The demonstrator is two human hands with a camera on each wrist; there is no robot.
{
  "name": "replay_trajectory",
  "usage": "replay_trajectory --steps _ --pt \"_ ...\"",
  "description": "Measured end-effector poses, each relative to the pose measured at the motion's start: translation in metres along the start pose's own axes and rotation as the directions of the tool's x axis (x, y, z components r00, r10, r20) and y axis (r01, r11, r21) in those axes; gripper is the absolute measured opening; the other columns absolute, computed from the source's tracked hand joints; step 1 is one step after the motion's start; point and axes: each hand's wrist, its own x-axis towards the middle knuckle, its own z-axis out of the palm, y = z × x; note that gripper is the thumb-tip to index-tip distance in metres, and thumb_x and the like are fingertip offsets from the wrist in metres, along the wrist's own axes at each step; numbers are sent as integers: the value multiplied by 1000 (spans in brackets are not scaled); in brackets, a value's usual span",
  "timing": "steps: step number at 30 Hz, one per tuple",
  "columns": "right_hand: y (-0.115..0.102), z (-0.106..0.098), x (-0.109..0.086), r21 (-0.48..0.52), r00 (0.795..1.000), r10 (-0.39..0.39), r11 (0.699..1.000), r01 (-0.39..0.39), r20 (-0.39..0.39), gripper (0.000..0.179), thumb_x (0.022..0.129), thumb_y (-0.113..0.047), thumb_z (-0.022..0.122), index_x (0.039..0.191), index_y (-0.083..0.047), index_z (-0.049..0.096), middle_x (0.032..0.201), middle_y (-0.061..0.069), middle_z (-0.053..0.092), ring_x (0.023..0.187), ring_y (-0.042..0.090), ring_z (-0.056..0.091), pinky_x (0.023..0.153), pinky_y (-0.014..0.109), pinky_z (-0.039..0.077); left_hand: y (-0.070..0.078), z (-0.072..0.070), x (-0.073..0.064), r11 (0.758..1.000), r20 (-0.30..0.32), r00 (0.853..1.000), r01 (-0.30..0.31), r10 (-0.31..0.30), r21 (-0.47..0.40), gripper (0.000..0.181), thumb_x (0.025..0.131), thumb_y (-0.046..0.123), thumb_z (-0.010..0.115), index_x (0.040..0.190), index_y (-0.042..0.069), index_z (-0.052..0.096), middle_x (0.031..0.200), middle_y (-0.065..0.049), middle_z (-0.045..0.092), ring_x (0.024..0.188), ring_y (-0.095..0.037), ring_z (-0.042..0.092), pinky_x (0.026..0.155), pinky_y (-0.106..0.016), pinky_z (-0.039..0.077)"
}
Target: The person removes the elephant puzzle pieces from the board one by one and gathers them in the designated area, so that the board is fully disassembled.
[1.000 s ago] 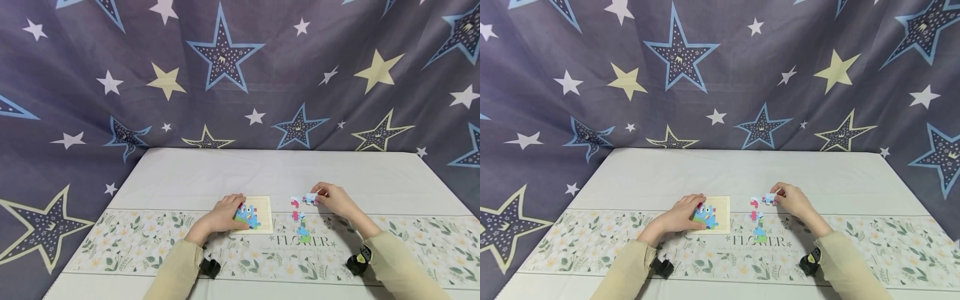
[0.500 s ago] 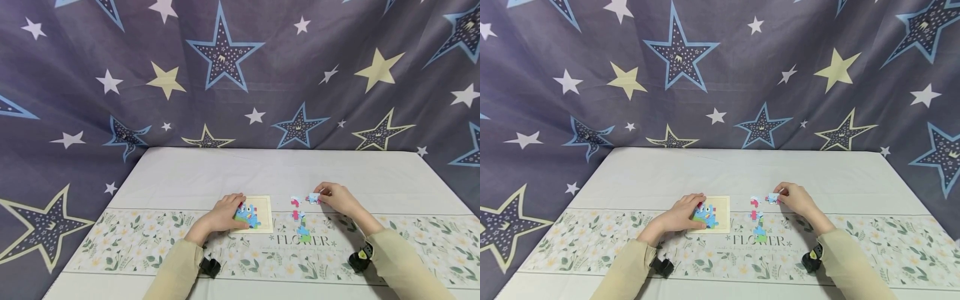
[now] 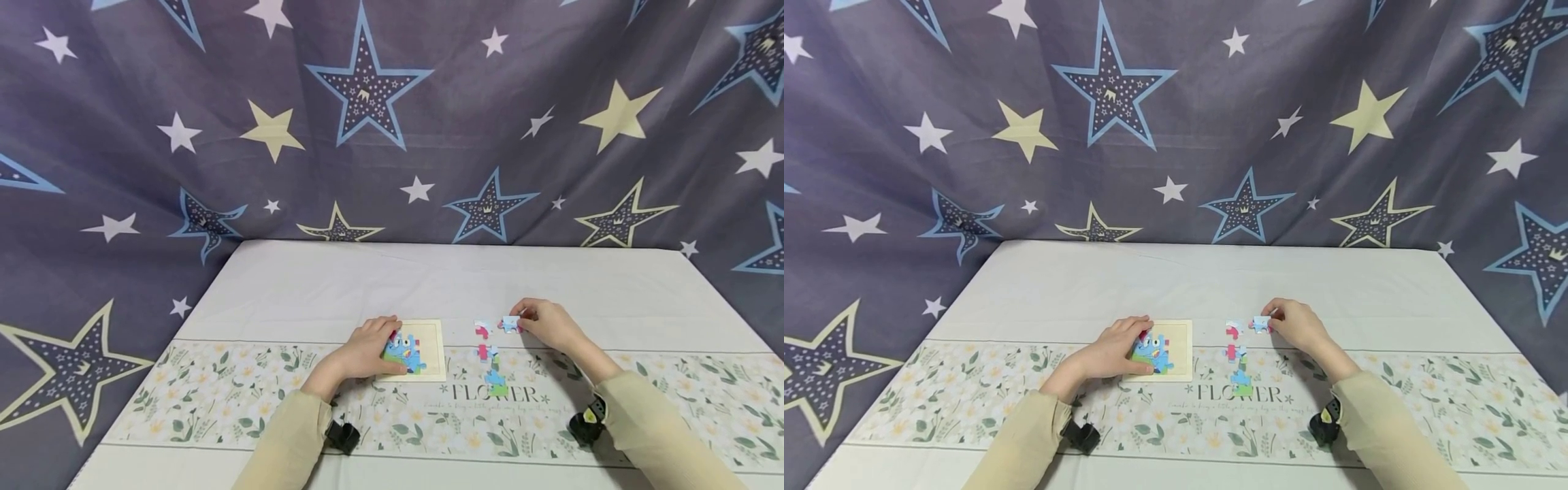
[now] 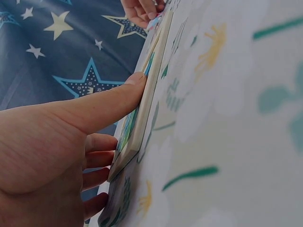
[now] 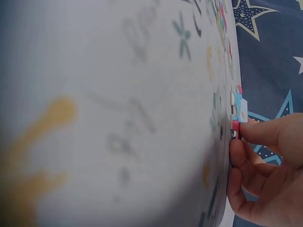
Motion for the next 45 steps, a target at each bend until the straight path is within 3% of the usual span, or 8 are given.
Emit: replay_trajectory --steps 38,45 --pt "-2 0 0 -15 1000 -20 1000 20 12 11 85 -7 58 94 -6 65 76 4 59 64 14 48 60 31 39 2 -1 -2 1000 -2 1000 3 -3 -5 81 80 40 67 142 4 29 148 -14 24 135 -31 20 107 -51 19" --pt "-6 0 -1 -30 1000 -19 999 19 -14 10 86 -10 59 91 -7 66 76 3 60 64 14 49 61 33 41 -1 1 -1 1000 -4 1000 0 0 1 81 80 41 66 142 4 29 148 -14 24 135 -31 20 107 -51 20"
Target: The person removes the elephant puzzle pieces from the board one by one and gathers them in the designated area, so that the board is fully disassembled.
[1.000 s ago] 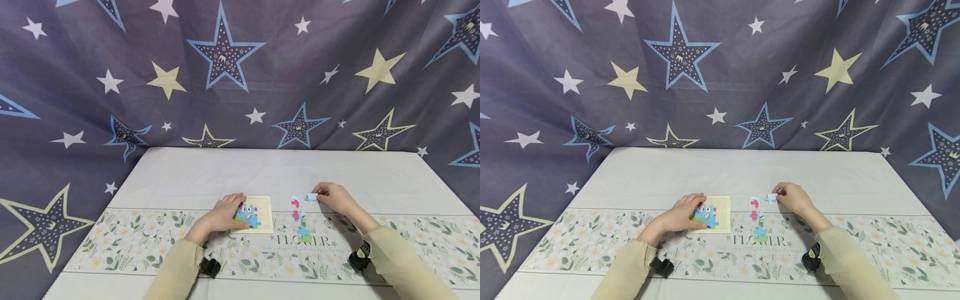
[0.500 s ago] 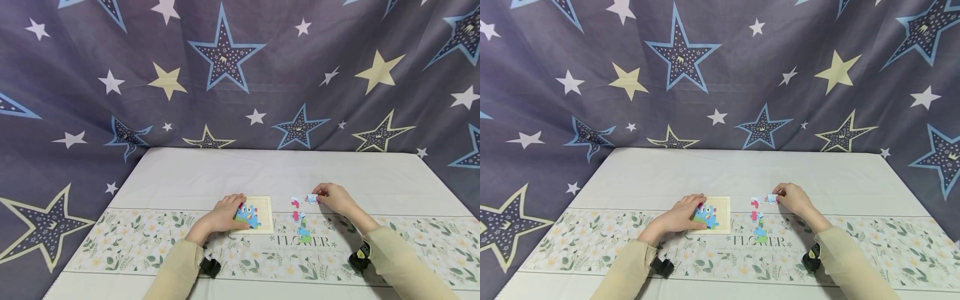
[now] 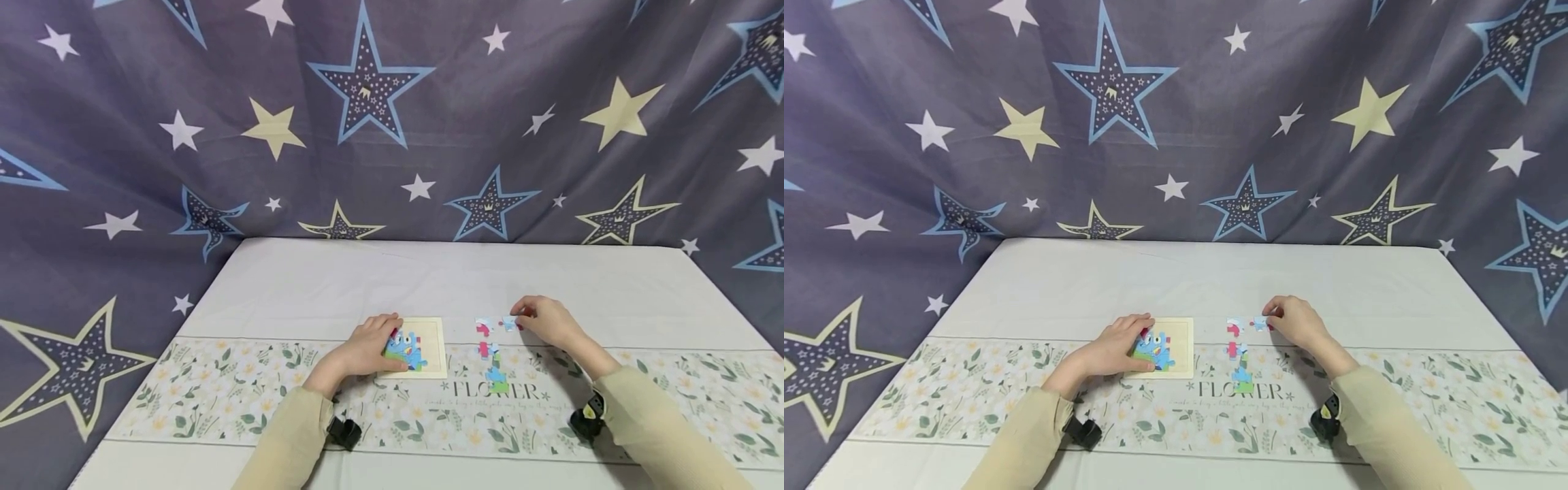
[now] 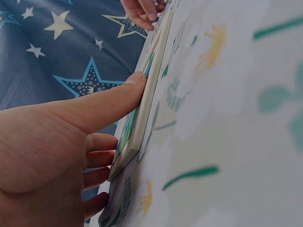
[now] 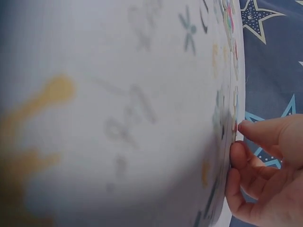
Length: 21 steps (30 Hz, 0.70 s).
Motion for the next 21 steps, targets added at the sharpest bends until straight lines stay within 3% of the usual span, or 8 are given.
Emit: replay_trajectory --steps 6,12,21 --pt "-12 -4 -1 -43 999 -31 999 30 -18 11 85 -12 58 90 -6 66 72 2 60 61 12 51 59 33 42 1 0 3 1000 4 1000 5 -5 -6 82 80 41 66 142 4 29 148 -14 23 135 -31 20 107 -51 19" --pt "-30 -2 2 0 999 -36 999 36 5 12 86 -14 59 93 -7 66 78 3 63 67 14 56 59 32 45 1 -1 3 1000 2 1000 -7 7 7 82 80 42 66 142 4 28 148 -14 23 135 -31 20 108 -50 19" --pt "-71 19 7 71 996 -82 994 79 43 12 86 -13 60 95 -8 66 79 0 63 65 9 56 58 28 45 3 -1 1 1000 -3 1000 -2 2 -1 81 79 41 67 141 2 30 147 -15 25 135 -32 21 106 -51 21"
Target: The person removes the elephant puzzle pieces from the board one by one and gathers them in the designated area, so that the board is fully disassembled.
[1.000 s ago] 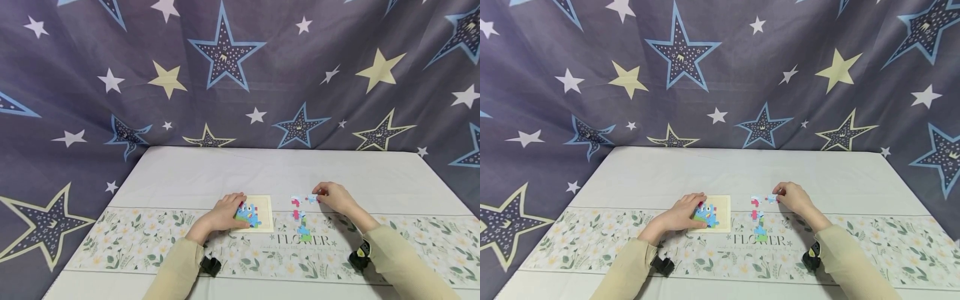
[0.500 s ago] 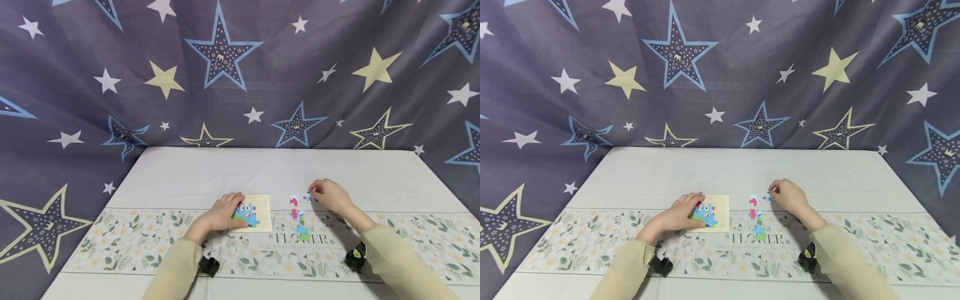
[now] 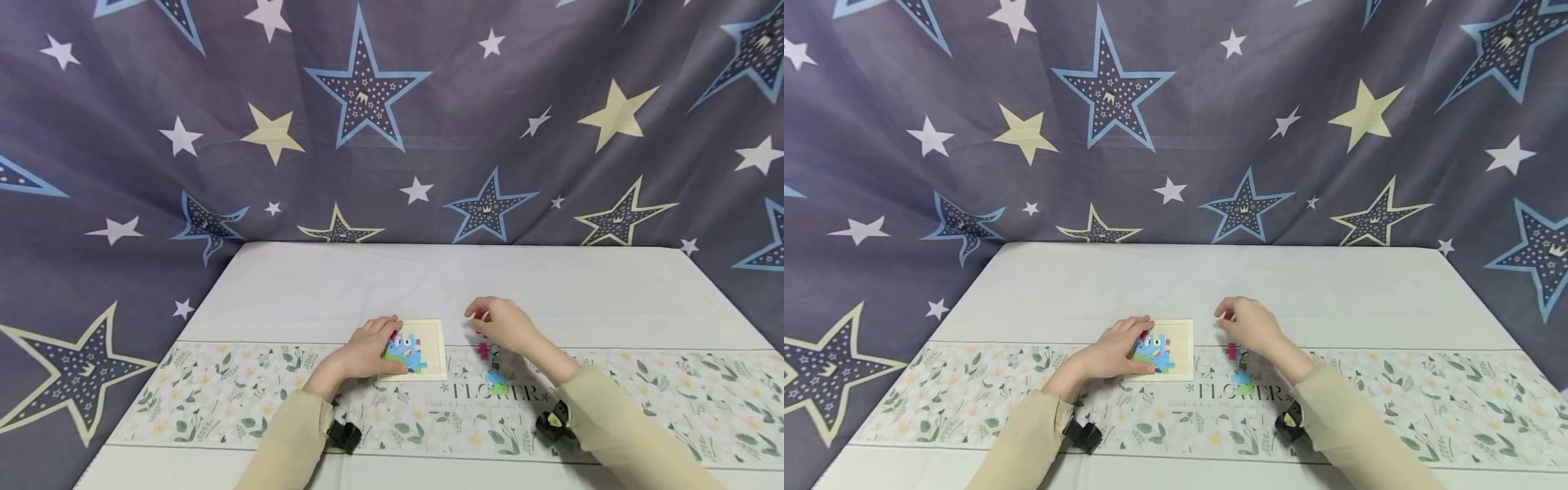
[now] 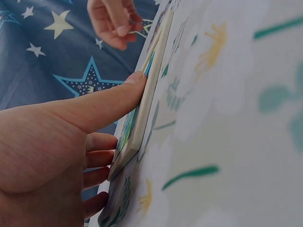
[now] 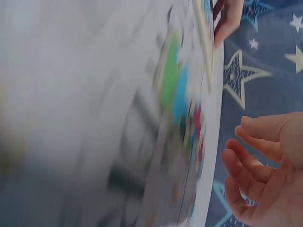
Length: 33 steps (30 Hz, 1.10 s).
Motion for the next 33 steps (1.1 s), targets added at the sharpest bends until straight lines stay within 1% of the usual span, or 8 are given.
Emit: replay_trajectory --steps 7,11,15,20,23,28,33 --pt "-28 23 7 46 998 -38 998 36 50 12 86 -16 62 96 -12 67 79 -3 61 66 9 54 55 25 43 1 0 -1 1000 11 1000 15 -15 -5 82 79 43 66 142 4 29 148 -13 24 135 -31 20 107 -51 20" --pt "-40 33 10 35 995 -79 996 77 62 12 84 -15 64 96 -13 67 79 -4 61 67 8 54 58 26 44 1 0 0 1000 16 1000 15 -15 -6 82 80 44 66 142 5 29 148 -13 24 135 -31 20 106 -52 20" --pt "-49 38 13 22 990 -103 995 101 98 14 83 -15 65 97 -13 67 79 -4 62 68 8 55 59 27 45 0 0 0 1000 19 1000 13 -13 -3 82 79 44 66 142 6 29 148 -13 24 135 -31 20 106 -53 20" --pt "-56 38 17 12 988 -83 997 82 130 15 82 -17 66 97 -14 67 79 -5 62 67 8 55 60 26 45 -3 1 2 1000 12 1000 4 -4 -15 82 80 44 66 142 6 29 148 -12 24 135 -31 19 106 -53 19" --pt "-59 39 19 5 986 -88 996 88 142 17 81 -17 68 98 -13 67 80 -4 63 68 9 55 61 26 45 -5 1 3 999 5 1000 -6 6 -31 81 80 43 66 142 5 29 148 -13 24 135 -32 19 107 -53 19" --pt "-60 46 20 -14 981 -119 992 122 155 21 80 -16 68 101 -11 67 81 -3 63 68 9 54 62 28 46 -7 1 1 997 -7 1000 -5 4 -81 79 81 38 66 141 4 29 148 -14 25 136 -32 19 108 -52 16" --pt "-60 49 21 -27 981 -103 994 109 167 23 80 -17 68 103 -12 67 79 -4 60 67 9 52 62 28 45 -5 -2 -3 994 -12 1000 -7 6 -109 77 81 35 66 141 4 30 149 -14 22 136 -33 18 108 -53 18"
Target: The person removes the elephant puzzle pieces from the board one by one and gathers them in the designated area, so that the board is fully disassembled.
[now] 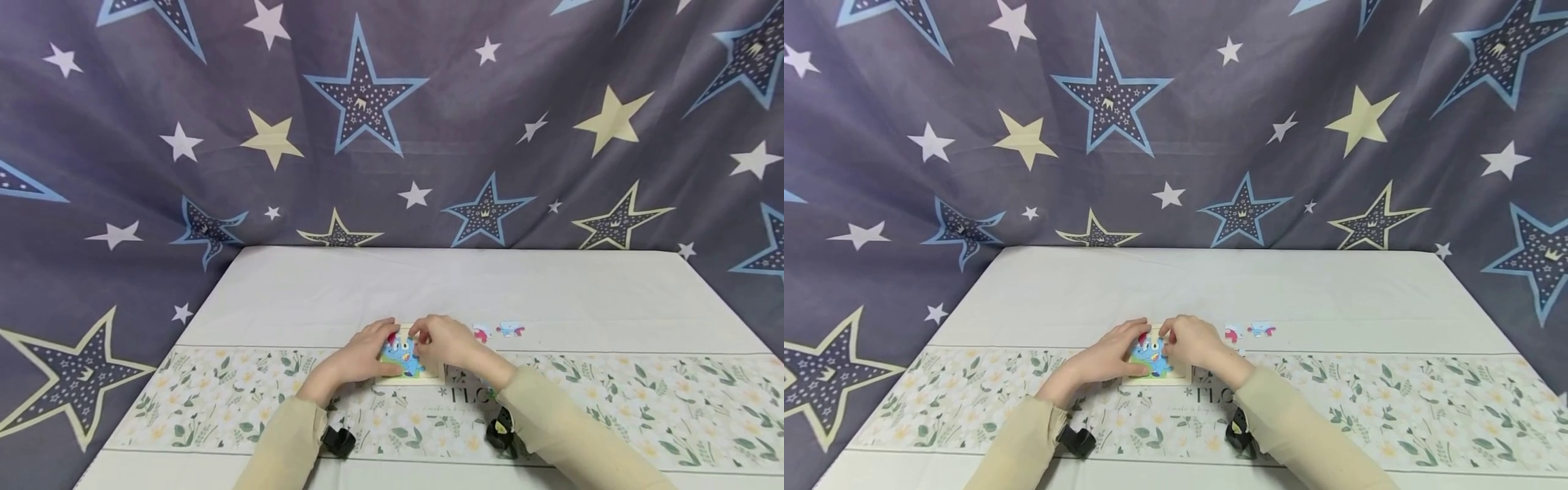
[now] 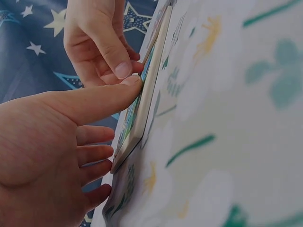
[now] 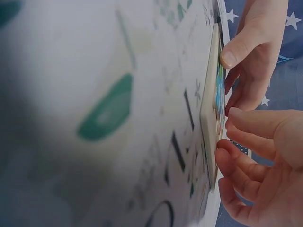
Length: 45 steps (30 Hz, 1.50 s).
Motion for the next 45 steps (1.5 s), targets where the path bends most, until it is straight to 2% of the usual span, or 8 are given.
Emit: replay_trajectory --steps 7,14,26,35,45 --pt "-1 0 0 -12 1000 7 1000 -7 10 29 76 -17 71 105 -11 67 81 -1 59 67 11 50 62 29 44 -1 -3 -7 1000 0 1000 8 -8 24 74 80 34 68 139 4 35 149 -12 24 136 -32 21 107 -53 21" --pt "0 2 -1 -37 999 29 999 -27 33 35 74 -21 74 107 -13 66 83 0 57 66 11 50 59 29 42 -1 -2 -11 1000 6 1000 13 -13 -1 70 79 34 68 137 6 38 149 -10 25 136 -32 21 107 -53 21" --pt "-2 2 0 -67 1000 10 998 -9 12 31 73 -19 75 103 -12 67 82 0 57 67 12 50 60 29 43 -1 -2 -10 1000 19 1000 12 -12 -19 65 80 32 68 135 7 41 150 -12 22 138 -31 16 109 -52 15" --pt "-2 5 1 -69 1000 10 998 -9 7 29 73 -18 76 100 -14 64 80 -2 56 66 11 50 59 29 42 -3 -3 -10 1000 16 1000 -5 6 -30 64 80 31 68 133 6 42 149 -14 23 137 -33 17 109 -53 16" --pt "-1 5 2 -30 1000 -13 999 13 1 29 73 -15 75 98 -14 60 79 -2 58 66 11 52 58 30 43 -3 -3 -12 999 21 1000 -9 10 -49 63 80 29 68 132 5 42 149 -14 22 137 -34 17 108 -53 16"
